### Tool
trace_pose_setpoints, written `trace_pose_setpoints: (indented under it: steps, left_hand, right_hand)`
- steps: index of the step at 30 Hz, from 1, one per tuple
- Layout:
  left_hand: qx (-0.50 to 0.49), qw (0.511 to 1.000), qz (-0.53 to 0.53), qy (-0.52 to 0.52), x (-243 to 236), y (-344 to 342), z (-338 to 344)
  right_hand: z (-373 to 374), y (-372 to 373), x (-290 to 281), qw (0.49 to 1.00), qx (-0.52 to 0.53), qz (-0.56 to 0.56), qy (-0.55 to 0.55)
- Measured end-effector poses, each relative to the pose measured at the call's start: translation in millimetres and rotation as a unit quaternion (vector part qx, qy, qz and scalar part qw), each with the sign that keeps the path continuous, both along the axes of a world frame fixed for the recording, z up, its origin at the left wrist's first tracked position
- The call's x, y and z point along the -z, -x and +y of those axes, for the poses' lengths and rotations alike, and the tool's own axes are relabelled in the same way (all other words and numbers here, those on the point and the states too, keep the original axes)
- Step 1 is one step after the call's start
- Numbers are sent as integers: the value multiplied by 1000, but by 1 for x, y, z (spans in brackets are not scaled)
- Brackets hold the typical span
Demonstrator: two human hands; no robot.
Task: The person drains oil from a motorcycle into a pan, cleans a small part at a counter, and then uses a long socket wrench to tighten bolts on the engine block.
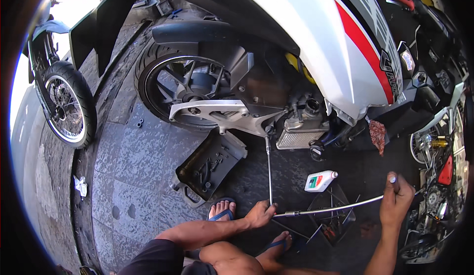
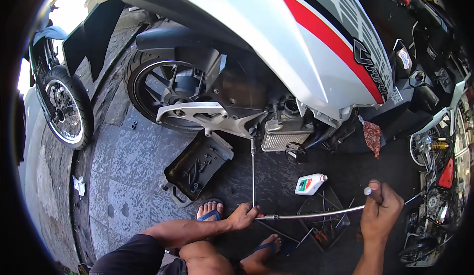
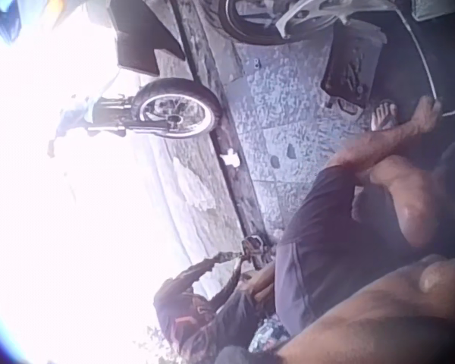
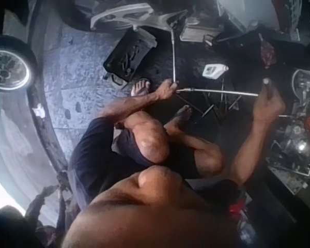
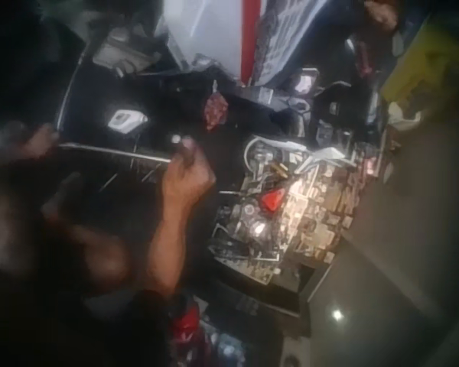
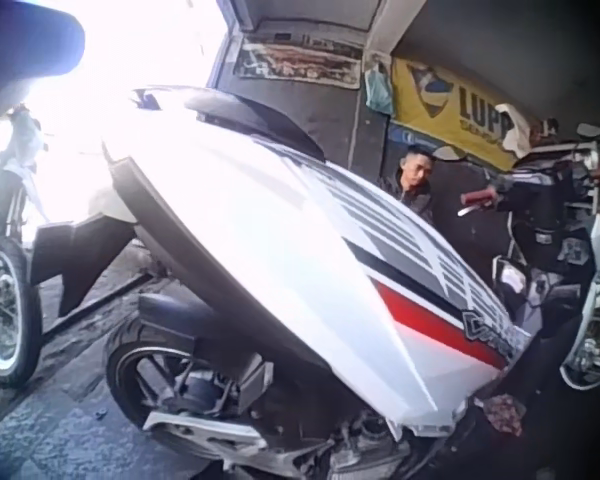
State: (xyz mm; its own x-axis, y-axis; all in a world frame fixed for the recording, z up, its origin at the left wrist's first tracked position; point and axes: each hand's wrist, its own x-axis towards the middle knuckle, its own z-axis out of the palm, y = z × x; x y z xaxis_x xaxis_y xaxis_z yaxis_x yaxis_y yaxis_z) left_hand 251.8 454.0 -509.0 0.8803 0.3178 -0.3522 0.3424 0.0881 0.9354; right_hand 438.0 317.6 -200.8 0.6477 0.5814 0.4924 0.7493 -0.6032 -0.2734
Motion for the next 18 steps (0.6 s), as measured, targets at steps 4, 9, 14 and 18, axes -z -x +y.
trace_pose_setpoints:
  steps: [4,9,14,18]
  left_hand:
    - [-28,998,-29,39,12,2,-3]
    - [-67,993,-43,84,22,1,-7]
    - [-88,988,-10,127,41,-2,-9]
    - [-78,992,2,98,35,-10,-8]
  right_hand:
    - [32,29,-17,998,-52,-42,14]
    - [58,58,-31,989,-90,-85,80]
    - [89,87,-34,973,-164,-77,143]
    - [80,66,-27,984,-109,-70,120]
